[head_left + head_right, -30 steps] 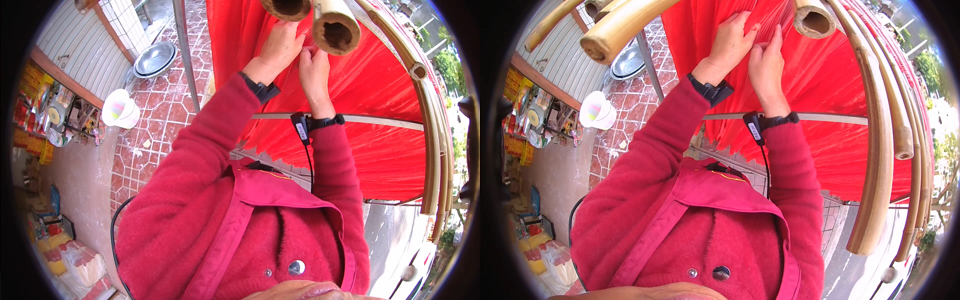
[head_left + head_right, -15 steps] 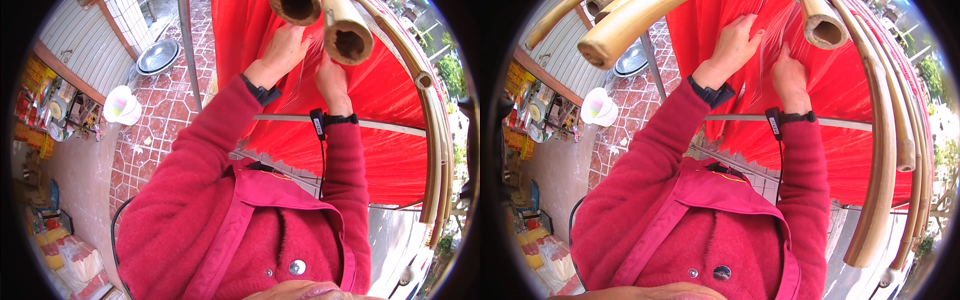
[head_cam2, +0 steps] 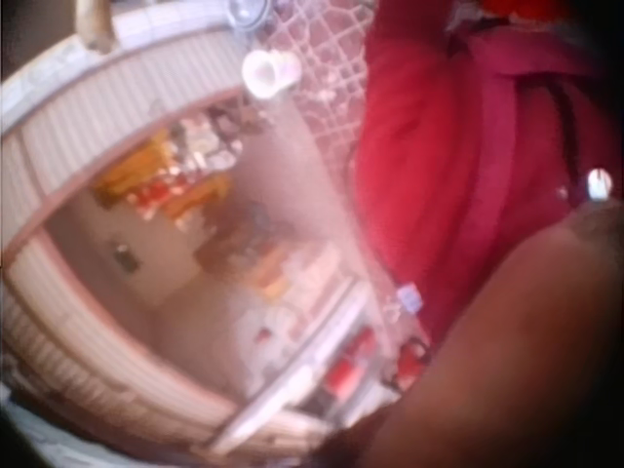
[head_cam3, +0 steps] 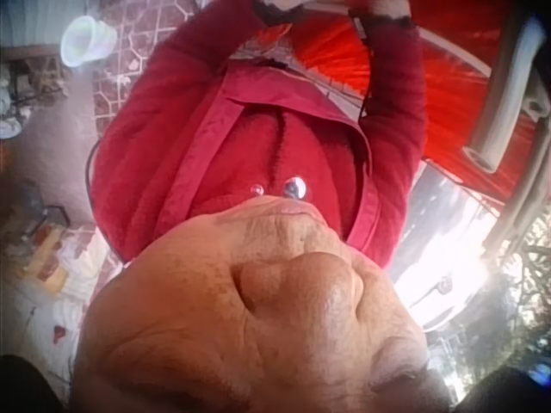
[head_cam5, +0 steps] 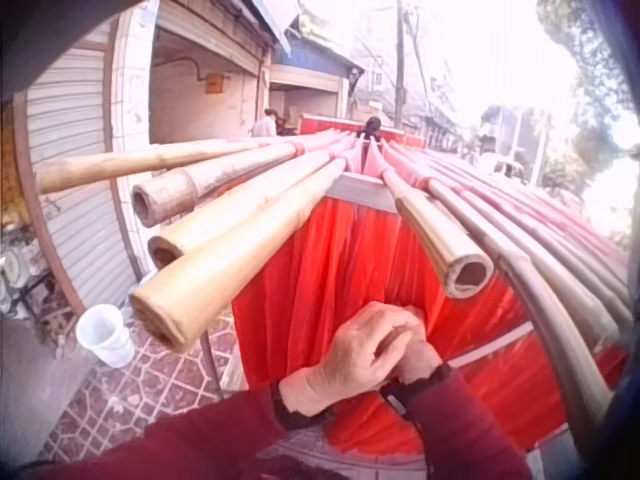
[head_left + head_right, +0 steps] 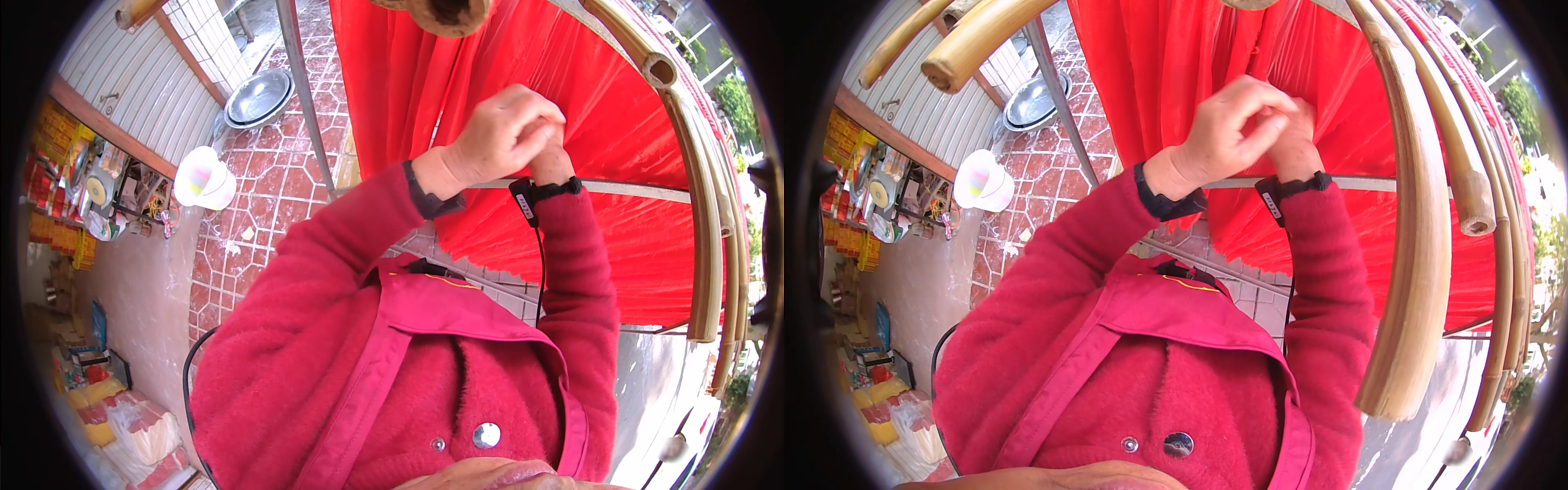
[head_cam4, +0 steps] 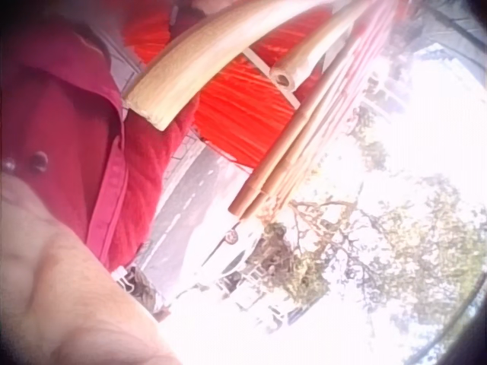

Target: The person attaches a red fabric cover to a metal frame and then threads white string through holes in bamboo tubes to secure them to the frame. The person works by hand, pulling and tying the string around the frame and tubes.

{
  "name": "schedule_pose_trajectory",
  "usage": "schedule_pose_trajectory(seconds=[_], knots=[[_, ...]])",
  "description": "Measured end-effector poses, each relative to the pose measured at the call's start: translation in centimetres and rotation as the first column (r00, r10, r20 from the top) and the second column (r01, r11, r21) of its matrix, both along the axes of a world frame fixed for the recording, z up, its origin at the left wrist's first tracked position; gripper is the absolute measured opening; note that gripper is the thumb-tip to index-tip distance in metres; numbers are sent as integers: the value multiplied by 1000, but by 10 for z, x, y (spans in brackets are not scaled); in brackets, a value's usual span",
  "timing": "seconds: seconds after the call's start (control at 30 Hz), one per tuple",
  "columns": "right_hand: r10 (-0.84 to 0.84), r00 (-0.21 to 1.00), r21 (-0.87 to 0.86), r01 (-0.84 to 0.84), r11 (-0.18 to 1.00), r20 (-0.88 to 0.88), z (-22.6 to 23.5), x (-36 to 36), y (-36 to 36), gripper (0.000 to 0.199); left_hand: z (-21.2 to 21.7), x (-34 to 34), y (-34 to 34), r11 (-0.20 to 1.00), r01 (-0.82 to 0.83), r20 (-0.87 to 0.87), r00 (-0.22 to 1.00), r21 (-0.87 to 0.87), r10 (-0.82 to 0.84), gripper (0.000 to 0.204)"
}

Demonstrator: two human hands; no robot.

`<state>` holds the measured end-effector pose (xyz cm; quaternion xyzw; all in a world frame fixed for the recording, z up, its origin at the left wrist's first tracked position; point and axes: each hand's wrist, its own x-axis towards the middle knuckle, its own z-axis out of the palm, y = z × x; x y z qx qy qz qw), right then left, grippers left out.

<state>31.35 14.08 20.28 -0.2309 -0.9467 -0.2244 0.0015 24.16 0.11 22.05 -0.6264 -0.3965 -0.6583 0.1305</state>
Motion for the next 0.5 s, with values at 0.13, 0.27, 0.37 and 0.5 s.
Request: schedule_pose_trajectory(seconds=[0.13, 0.27, 0.37, 0.5], knots=[[16, 994, 1, -16, 1000, -106, -1, -1, -5, 18, 0, 0, 26, 983, 35, 148, 989, -181, -8, 15], [-87, 996, -31, 86, 996, -30, 3, -8, -1, 21, -6, -26, 44, 939, -111, 129, 979, -326, 161, 25], [-82, 993, -6, 82, 997, -81, 4, -5, -2, 33, -9, -43, 48, 886, -138, 9, 987, -442, 158, 44], [-112, 981, 1, 113, 994, -156, 6, -3, -6, 52, -7, -60, 42, 834, -192, -61, 980, -517, 187, 61]])
